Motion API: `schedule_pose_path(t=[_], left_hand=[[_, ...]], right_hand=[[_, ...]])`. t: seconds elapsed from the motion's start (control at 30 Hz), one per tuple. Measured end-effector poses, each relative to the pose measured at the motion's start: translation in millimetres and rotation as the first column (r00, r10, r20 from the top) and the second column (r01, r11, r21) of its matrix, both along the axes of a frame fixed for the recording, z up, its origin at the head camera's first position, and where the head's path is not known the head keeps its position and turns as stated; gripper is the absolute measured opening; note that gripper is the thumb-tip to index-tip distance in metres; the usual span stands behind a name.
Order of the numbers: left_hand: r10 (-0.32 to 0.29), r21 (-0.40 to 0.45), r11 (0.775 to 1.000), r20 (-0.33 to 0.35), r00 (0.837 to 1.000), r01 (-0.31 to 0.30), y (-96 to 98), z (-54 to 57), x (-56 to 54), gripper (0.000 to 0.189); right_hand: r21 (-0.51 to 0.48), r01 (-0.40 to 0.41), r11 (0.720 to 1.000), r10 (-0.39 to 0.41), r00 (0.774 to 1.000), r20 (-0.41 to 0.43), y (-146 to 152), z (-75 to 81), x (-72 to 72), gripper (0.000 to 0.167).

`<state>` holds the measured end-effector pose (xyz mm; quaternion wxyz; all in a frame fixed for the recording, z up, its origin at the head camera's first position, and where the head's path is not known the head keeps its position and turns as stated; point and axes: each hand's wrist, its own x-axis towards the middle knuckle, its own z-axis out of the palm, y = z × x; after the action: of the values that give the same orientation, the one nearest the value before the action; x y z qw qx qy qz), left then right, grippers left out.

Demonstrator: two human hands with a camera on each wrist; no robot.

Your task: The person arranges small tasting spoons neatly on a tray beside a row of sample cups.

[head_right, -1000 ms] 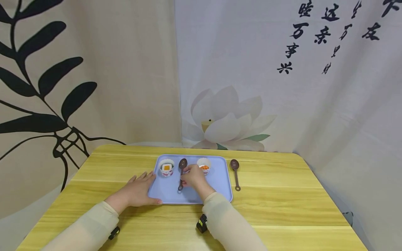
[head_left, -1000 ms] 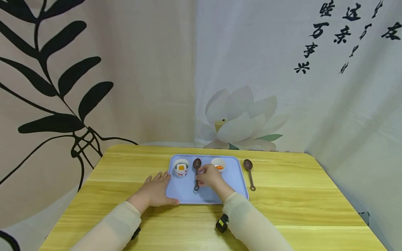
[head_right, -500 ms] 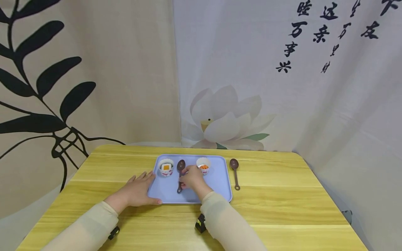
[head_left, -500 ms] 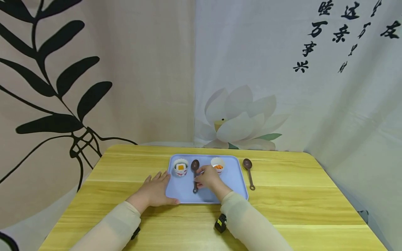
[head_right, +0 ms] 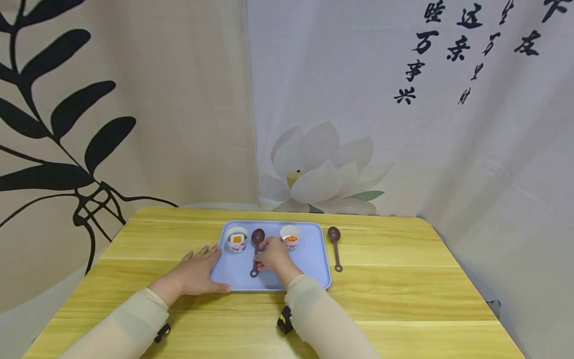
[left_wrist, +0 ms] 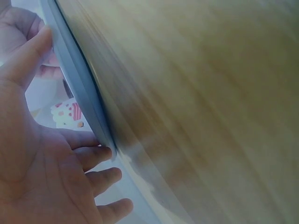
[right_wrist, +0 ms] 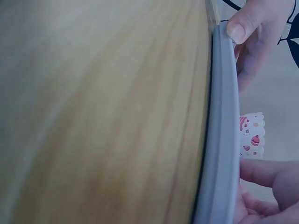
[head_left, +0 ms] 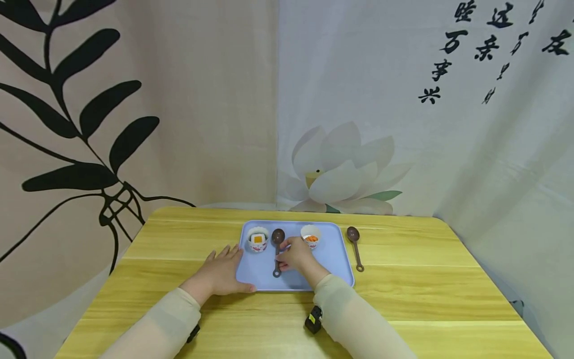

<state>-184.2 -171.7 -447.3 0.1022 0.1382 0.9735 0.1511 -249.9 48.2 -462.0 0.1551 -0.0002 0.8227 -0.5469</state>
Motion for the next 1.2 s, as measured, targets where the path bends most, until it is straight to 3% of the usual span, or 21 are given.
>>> schedule_pose_path(t=[1.2], left_hand=[[-0.007, 0.001, 1.000, 0.002, 1.000, 0.007, 1.0, 1.0, 0.0, 0.119]], right_hand=[[-0.033, -0.026, 0.999, 0.027, 0.999, 0.038, 3.4, 0.9, 3.3, 0.024]])
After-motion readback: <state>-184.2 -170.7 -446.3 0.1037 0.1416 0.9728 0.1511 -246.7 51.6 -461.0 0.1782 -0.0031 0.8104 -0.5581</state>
